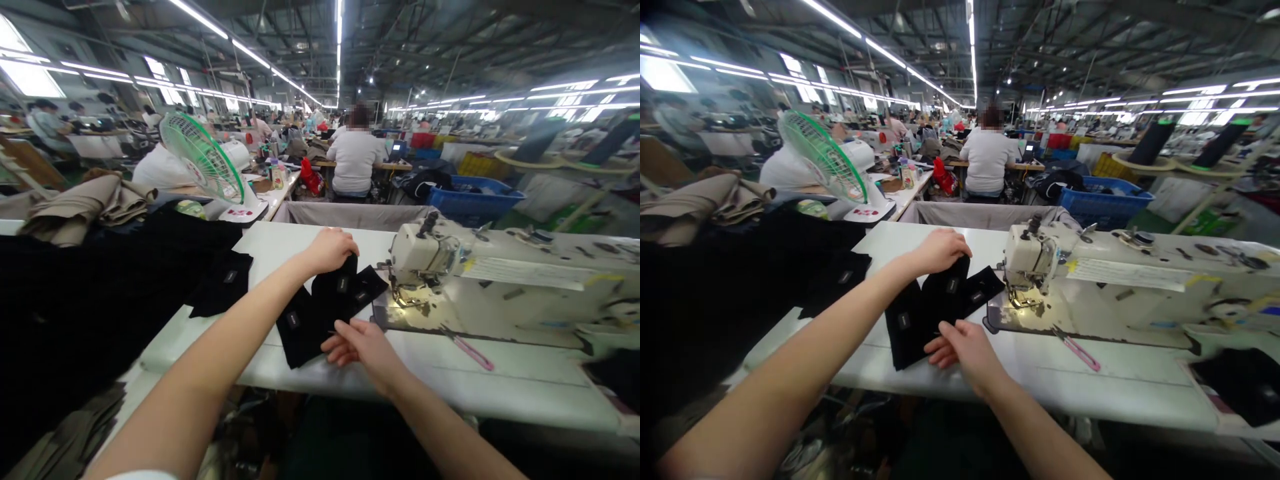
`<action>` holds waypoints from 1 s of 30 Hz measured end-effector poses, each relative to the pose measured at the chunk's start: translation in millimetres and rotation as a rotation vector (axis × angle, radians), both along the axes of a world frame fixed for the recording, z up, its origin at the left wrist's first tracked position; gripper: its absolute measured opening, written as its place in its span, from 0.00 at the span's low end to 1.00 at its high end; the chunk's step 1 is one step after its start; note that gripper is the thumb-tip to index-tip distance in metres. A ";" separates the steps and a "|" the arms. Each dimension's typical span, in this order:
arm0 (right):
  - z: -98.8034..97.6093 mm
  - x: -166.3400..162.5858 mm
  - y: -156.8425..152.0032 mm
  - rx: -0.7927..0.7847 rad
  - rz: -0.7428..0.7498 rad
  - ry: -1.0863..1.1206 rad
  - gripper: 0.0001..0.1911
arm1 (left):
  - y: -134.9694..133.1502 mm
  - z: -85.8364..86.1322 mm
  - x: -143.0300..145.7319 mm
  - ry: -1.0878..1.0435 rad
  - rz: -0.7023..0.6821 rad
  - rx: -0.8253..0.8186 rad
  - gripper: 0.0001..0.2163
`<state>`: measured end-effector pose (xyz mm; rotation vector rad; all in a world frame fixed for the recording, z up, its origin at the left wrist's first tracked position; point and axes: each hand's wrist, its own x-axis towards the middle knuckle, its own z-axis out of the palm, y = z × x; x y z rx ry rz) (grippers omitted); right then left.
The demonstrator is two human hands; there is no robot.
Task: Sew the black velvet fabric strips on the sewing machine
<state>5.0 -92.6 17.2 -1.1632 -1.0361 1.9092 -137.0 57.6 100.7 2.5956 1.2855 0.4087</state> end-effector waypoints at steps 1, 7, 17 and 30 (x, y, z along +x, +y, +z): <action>-1.9 -4.4 -1.7 -0.045 -0.036 0.052 0.21 | 9.7 -7.3 15.6 0.042 -0.025 -0.047 0.16; -3.3 -9.9 18.9 -0.290 -0.257 0.324 0.12 | 55.5 -55.6 73.7 0.109 -0.095 -0.196 0.09; -16.3 -5.2 27.6 -0.435 -0.244 0.362 0.10 | 73.8 -82.2 85.6 0.025 -0.180 -0.262 0.11; -27.0 4.7 25.4 0.170 -0.588 0.029 0.09 | 39.6 2.8 -7.3 -0.394 0.066 -0.168 0.07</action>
